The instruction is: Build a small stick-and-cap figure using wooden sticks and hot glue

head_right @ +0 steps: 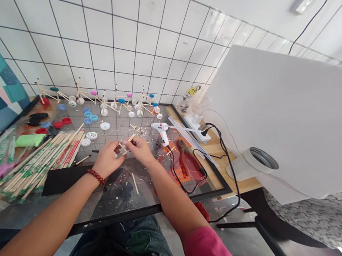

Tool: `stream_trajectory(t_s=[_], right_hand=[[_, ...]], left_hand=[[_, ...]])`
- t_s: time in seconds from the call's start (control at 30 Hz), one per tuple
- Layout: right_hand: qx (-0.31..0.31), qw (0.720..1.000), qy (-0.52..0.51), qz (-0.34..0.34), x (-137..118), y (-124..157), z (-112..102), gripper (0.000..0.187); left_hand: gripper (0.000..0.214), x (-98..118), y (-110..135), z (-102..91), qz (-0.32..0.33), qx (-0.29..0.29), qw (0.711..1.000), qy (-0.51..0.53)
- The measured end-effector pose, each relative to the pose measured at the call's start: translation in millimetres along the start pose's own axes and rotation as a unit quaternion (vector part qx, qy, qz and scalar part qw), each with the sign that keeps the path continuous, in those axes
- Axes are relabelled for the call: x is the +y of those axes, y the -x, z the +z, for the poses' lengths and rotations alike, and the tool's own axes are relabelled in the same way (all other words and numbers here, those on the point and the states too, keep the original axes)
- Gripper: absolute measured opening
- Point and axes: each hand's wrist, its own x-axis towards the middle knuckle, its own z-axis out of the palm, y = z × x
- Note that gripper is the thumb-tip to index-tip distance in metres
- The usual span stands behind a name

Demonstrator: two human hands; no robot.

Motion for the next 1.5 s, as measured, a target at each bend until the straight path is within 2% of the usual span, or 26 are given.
stream_trajectory(t_s=[0.6,0.9,1.5], right_hand=[[-0.004,1.000,-0.010,-0.009,4,-1,-1,0.043],[-0.008,1.000,-0.007,-0.018,5,-1,-1,0.050],[-0.016,0.999,-0.010,-0.029,10,-3,-2,0.048]], left_hand=[[0.021,2,1,-1.5,-0.006,-0.016,1.000,-0.012],[0.020,4,0,-2.6,-0.007,-0.024,0.999,-0.026],[0.023,3,1,-1.5,-0.004,-0.021,1.000,-0.017]])
